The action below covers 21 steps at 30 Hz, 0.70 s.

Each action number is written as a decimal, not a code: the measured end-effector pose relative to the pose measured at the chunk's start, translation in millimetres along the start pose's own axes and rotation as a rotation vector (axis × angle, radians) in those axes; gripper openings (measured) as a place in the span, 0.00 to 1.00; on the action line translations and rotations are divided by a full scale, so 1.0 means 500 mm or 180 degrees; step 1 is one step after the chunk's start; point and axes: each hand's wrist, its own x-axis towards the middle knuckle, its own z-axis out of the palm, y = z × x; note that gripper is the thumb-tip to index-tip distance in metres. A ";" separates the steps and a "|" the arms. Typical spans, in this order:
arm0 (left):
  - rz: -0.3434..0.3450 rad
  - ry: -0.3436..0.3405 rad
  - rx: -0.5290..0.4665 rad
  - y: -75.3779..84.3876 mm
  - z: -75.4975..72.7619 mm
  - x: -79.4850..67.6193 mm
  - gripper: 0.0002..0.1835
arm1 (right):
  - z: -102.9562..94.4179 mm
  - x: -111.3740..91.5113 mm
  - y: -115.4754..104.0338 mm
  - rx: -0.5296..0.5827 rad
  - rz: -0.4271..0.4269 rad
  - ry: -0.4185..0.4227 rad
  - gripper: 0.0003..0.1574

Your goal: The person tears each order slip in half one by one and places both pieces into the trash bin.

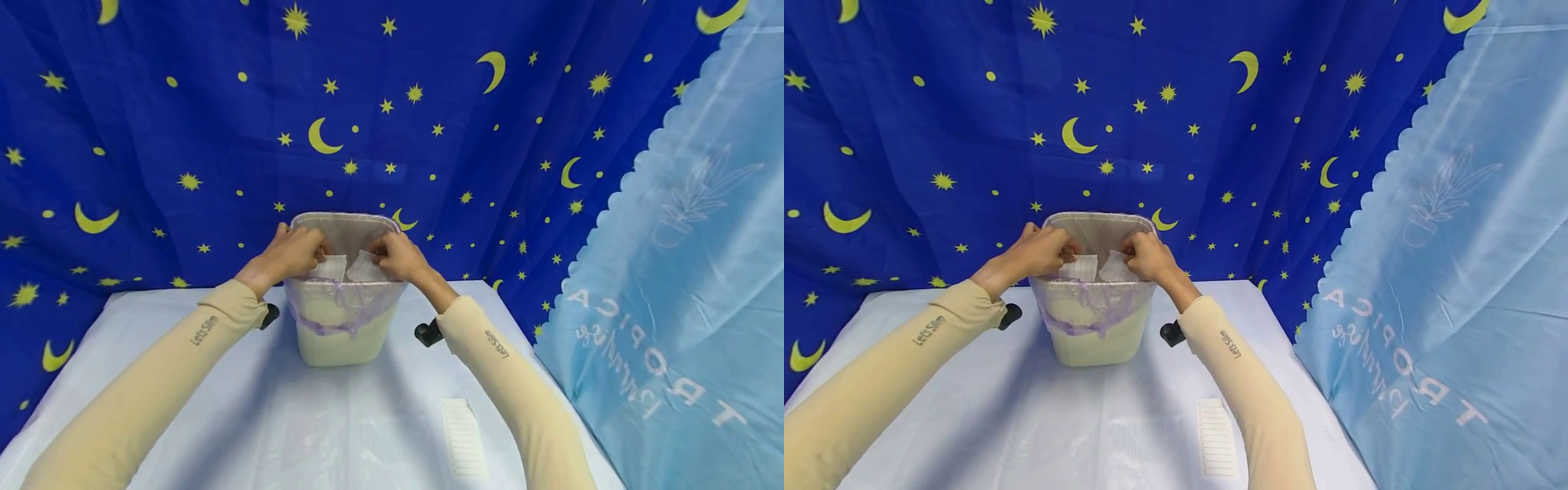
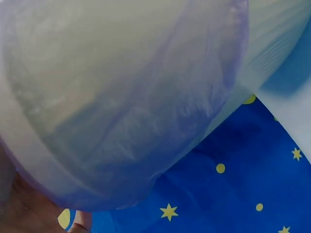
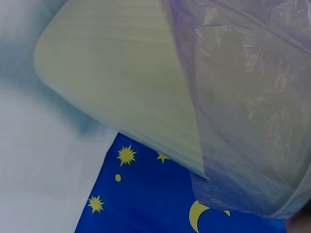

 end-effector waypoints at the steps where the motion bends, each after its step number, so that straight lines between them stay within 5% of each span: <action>1: 0.0002 -0.0012 -0.0025 -0.001 -0.001 0.000 0.11 | 0.001 0.000 0.000 0.0007 0.0007 -0.0004 0.09; 11: -0.0031 0.0000 -0.0191 -0.008 0.000 0.001 0.15 | -0.010 -0.011 -0.003 0.0123 -0.0031 -0.0076 0.13; 21: -0.0016 0.0042 -0.0187 -0.006 0.001 -0.008 0.10 | -0.019 -0.023 -0.004 0.0265 -0.0244 0.0160 0.09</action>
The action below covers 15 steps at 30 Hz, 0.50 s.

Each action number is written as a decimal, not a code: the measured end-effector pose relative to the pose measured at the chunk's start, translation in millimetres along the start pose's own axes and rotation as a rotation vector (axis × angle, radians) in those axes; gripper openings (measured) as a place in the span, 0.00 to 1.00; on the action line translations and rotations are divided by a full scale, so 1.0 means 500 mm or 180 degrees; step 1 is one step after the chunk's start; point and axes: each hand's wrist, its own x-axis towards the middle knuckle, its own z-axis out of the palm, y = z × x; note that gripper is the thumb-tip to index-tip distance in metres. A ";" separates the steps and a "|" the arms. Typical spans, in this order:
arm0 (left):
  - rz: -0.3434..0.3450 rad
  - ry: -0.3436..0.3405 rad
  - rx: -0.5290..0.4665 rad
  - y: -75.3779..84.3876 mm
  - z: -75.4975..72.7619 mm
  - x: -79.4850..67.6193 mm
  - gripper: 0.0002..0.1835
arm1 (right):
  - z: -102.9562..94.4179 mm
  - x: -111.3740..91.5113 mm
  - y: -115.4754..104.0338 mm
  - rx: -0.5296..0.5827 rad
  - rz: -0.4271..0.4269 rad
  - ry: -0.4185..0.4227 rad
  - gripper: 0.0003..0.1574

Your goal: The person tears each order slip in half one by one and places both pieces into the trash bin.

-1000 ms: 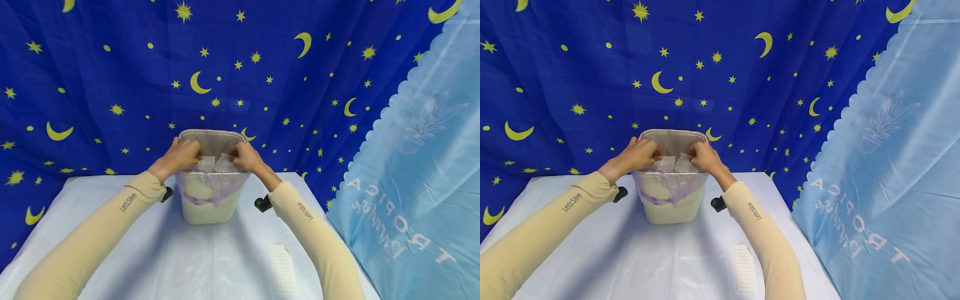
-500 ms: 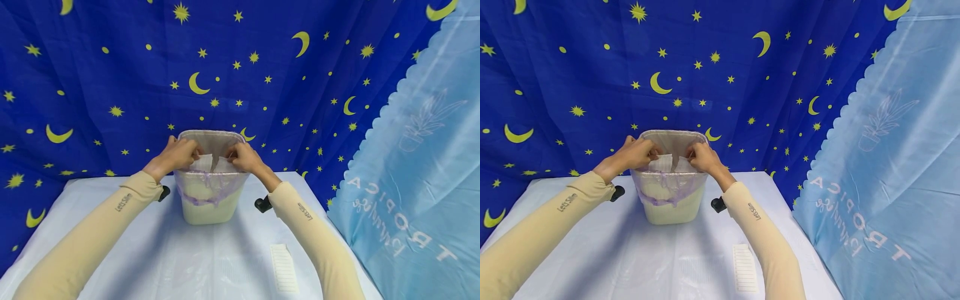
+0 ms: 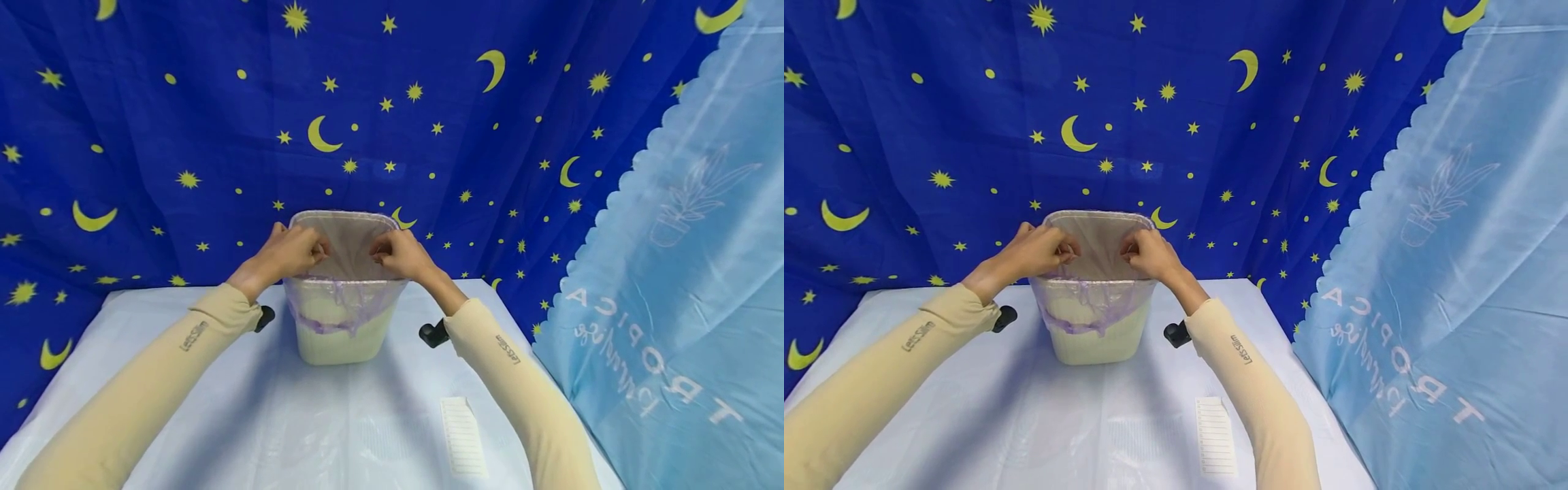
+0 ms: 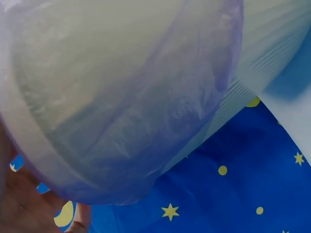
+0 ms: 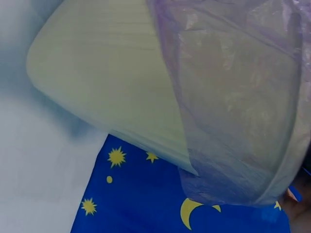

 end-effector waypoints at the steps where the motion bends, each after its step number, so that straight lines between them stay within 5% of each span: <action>1: 0.0025 0.0038 0.0022 0.000 0.000 -0.002 0.10 | -0.001 -0.002 0.000 0.0030 -0.0038 0.0045 0.08; 15: 0.0599 0.0735 0.0215 -0.003 -0.002 -0.037 0.05 | -0.028 -0.040 -0.007 0.0274 -0.0161 0.0350 0.06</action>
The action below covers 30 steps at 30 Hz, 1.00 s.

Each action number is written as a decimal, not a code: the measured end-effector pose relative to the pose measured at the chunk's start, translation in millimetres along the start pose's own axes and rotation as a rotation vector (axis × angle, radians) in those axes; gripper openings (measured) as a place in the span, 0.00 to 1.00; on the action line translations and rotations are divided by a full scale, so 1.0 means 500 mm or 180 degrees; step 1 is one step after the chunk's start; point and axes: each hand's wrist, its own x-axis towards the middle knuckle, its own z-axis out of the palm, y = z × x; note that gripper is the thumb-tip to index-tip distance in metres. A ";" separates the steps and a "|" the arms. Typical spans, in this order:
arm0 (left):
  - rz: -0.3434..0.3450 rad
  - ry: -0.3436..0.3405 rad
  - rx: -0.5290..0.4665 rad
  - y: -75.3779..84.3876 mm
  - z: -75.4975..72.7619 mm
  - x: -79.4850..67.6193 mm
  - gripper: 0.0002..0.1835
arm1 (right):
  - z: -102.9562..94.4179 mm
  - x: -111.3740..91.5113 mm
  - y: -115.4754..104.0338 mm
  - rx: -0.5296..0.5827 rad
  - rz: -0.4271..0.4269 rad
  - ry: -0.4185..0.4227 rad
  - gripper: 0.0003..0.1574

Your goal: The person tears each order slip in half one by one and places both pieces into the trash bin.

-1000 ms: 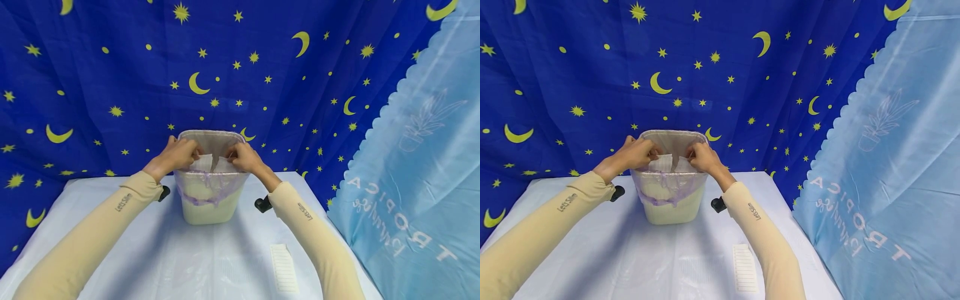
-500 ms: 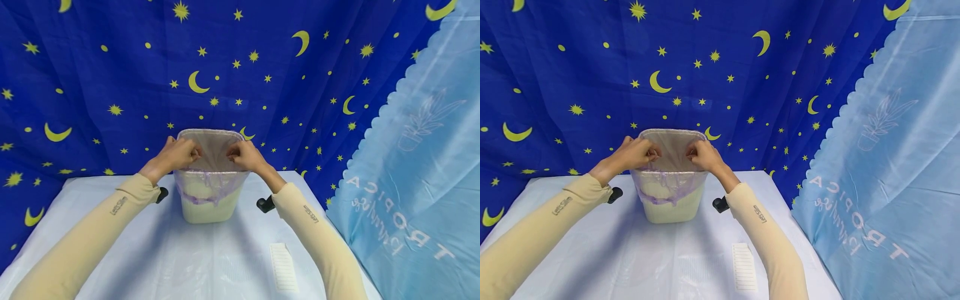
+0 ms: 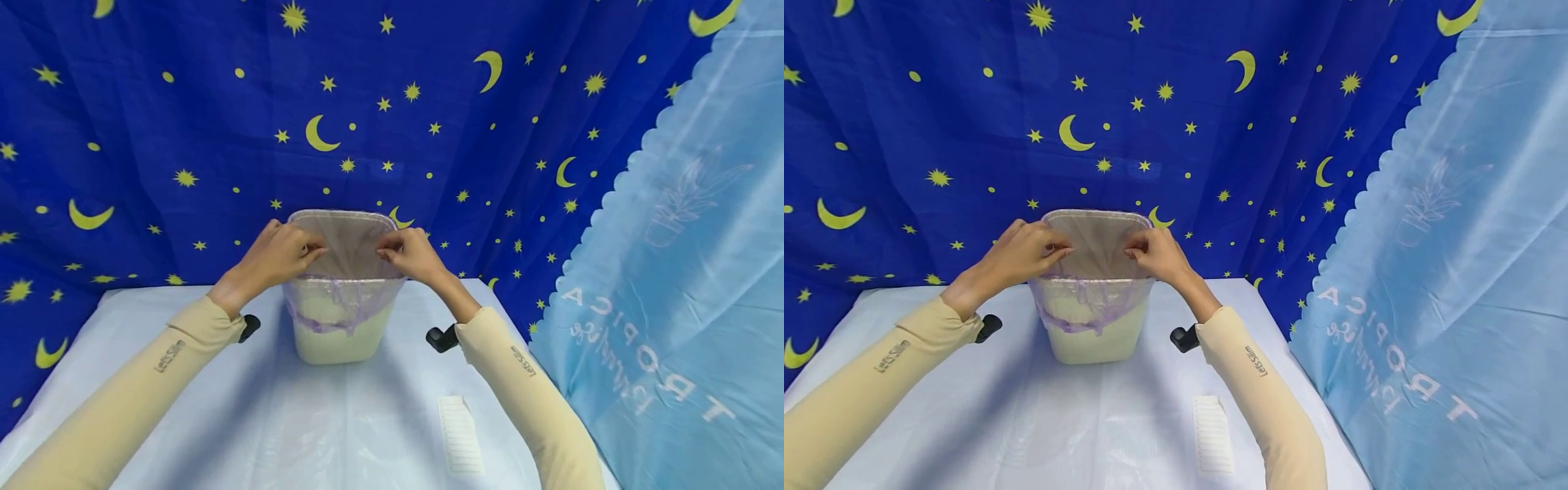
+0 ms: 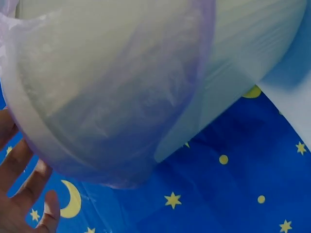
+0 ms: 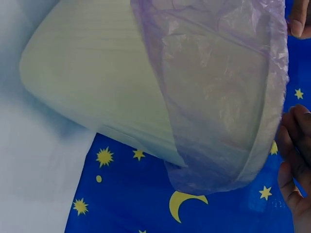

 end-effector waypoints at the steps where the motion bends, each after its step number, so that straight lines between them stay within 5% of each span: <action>1: 0.0029 0.0034 0.0014 -0.003 -0.002 -0.003 0.05 | -0.002 -0.002 -0.001 -0.0013 -0.0010 0.0006 0.06; 11: 0.0135 0.0306 0.0163 -0.021 -0.015 -0.051 0.05 | -0.013 -0.037 0.009 0.0091 0.0135 0.0011 0.06; 17: -0.0134 0.0473 0.0131 -0.054 -0.021 -0.094 0.05 | -0.016 -0.056 0.031 0.0052 0.0071 0.0324 0.09; 22: -0.0406 0.0386 0.0065 -0.068 -0.019 -0.127 0.08 | -0.012 -0.073 0.053 -0.0025 0.0076 0.0490 0.09; 30: -0.0360 0.0597 -0.0084 -0.056 0.012 -0.162 0.07 | 0.004 -0.110 0.065 0.0060 0.0086 0.0691 0.12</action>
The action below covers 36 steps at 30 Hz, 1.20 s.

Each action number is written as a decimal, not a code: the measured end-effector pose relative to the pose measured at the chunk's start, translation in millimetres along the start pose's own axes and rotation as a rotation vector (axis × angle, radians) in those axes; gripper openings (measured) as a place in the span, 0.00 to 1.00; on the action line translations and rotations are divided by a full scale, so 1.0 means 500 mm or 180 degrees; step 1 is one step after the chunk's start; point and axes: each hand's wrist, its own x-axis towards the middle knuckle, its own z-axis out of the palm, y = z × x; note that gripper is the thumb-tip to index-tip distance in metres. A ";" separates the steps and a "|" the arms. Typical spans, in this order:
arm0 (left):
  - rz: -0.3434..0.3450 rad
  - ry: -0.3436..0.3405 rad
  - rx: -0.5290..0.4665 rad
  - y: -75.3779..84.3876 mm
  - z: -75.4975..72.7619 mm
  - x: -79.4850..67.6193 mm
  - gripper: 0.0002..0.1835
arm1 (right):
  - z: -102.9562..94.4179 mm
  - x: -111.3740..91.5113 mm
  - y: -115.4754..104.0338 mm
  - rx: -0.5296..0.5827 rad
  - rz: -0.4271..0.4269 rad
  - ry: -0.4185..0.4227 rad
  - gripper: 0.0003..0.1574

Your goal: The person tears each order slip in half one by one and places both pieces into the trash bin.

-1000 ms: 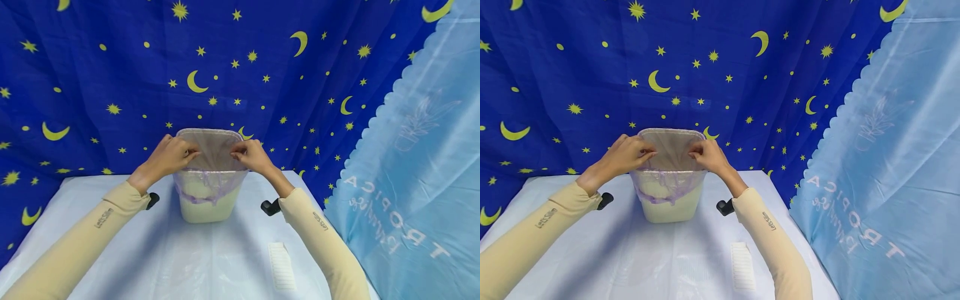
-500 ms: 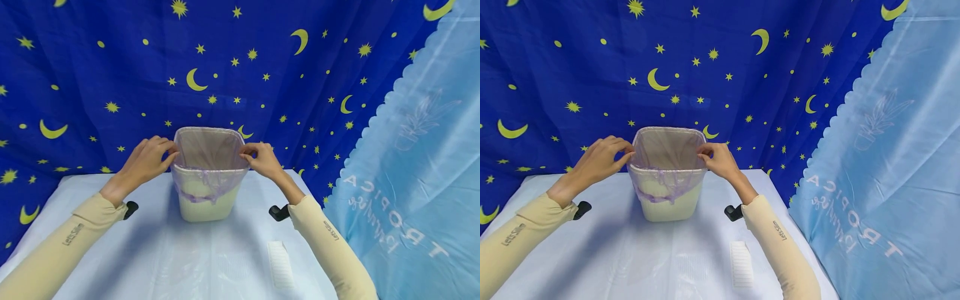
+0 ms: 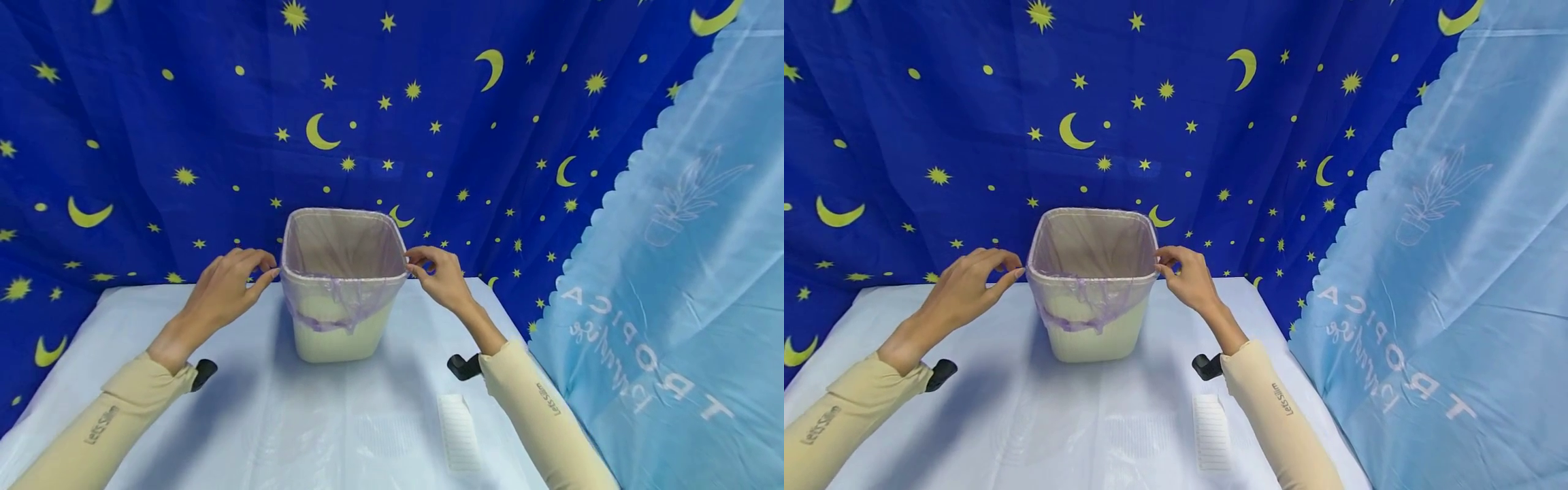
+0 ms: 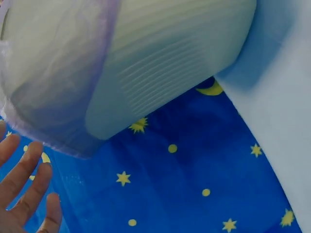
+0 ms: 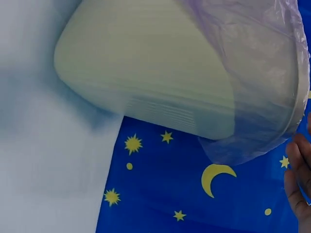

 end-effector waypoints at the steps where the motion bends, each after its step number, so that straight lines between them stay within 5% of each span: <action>1: -0.0051 0.0007 0.0001 0.000 0.005 -0.004 0.08 | 0.001 -0.004 0.001 0.0014 0.0005 0.0020 0.13; 8: -0.0423 -0.0030 -0.0287 -0.009 0.035 -0.044 0.16 | 0.012 -0.037 0.018 0.0015 0.0061 0.0012 0.19; 20: -0.0594 -0.0192 -0.0559 0.020 0.122 -0.136 0.05 | 0.027 -0.097 0.054 -0.0015 0.0106 -0.0056 0.18; 31: -0.0161 -0.0543 -0.0618 0.114 0.213 -0.167 0.04 | 0.029 -0.153 0.094 -0.0023 0.0425 -0.0684 0.15; 36: -0.0396 -0.0880 -0.0632 0.181 0.242 -0.155 0.04 | 0.021 -0.178 0.115 -0.0022 0.0488 -0.1043 0.17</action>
